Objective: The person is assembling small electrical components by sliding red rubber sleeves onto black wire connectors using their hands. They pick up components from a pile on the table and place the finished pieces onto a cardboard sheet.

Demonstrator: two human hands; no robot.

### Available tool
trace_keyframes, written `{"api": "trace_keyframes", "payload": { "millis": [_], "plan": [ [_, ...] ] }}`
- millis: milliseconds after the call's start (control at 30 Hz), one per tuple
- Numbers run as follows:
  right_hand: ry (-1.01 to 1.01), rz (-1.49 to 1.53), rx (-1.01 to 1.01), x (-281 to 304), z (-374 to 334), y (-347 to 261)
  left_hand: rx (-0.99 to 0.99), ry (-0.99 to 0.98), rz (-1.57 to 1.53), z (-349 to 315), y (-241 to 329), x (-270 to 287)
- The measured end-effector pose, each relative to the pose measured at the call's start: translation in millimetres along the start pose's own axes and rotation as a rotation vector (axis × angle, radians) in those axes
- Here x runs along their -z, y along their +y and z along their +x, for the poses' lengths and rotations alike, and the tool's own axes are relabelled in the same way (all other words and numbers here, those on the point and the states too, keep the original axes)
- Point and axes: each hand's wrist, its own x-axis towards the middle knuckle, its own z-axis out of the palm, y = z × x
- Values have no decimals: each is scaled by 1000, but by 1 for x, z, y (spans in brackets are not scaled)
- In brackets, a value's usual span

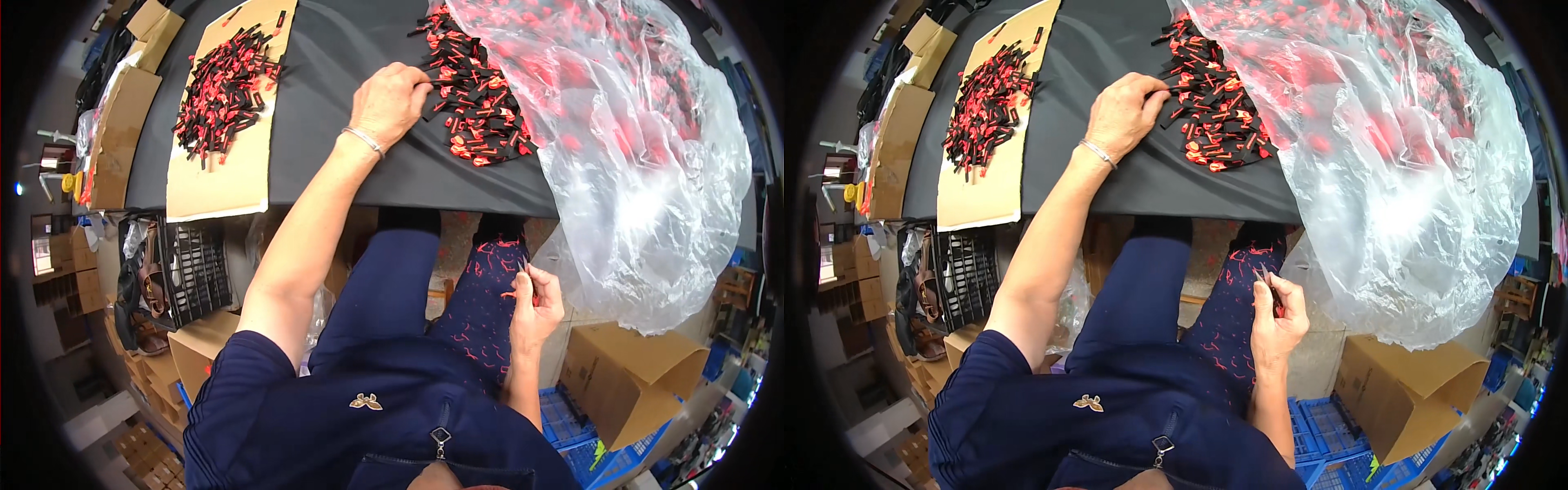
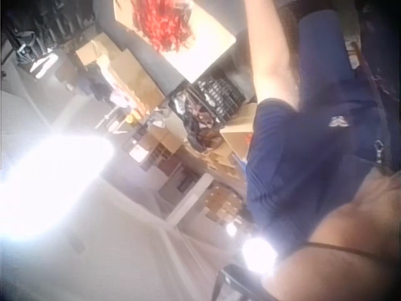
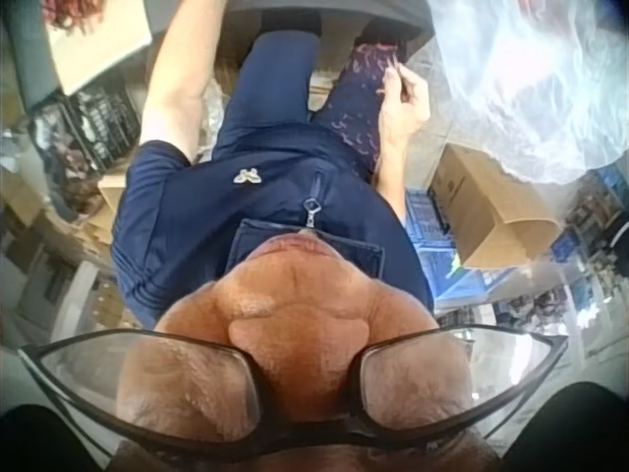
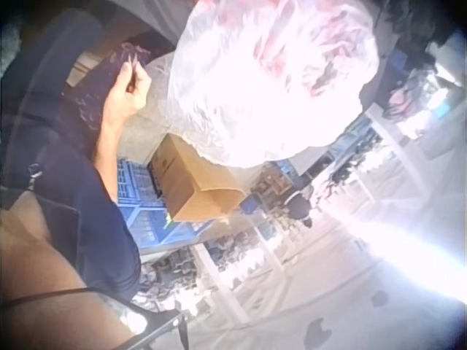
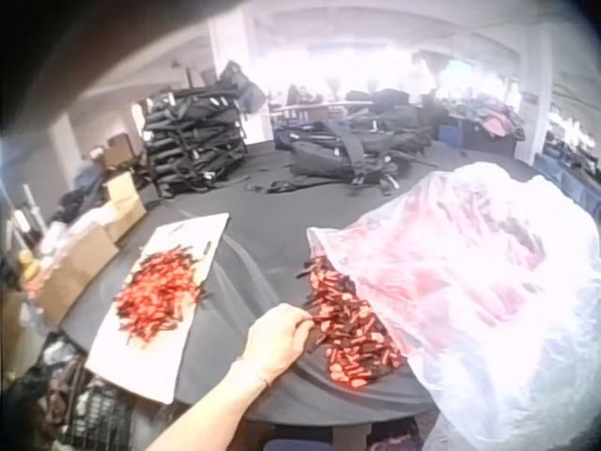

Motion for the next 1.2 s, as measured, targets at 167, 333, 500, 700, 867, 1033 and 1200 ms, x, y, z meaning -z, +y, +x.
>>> {"api": "trace_keyframes", "payload": {
  "millis": [167, 333, 500, 700, 867, 1033, 1200],
  "plan": [
    [-39, -27, 67, 0, 7, 1, 196, 13, -136, -22, 2, 31],
    [-68, 29, -10, -12, 17, -20, 626, -178, -821, -58, 29, 52],
    [-168, 229, -20, -39, 23, -43, 639, -372, -1027, -93, 72, 60],
    [-398, 445, -427, -63, 39, -40, 544, -430, -1034, -121, 91, 43],
    [-403, 367, -152, -86, 71, -53, 655, -362, -1103, -107, 79, 32],
    [-357, 153, -55, -91, 105, -65, 730, -208, -1219, -85, 77, 37],
    [-465, 220, -234, -75, 91, -73, 763, -301, -1324, -97, 86, 39]
  ]
}}
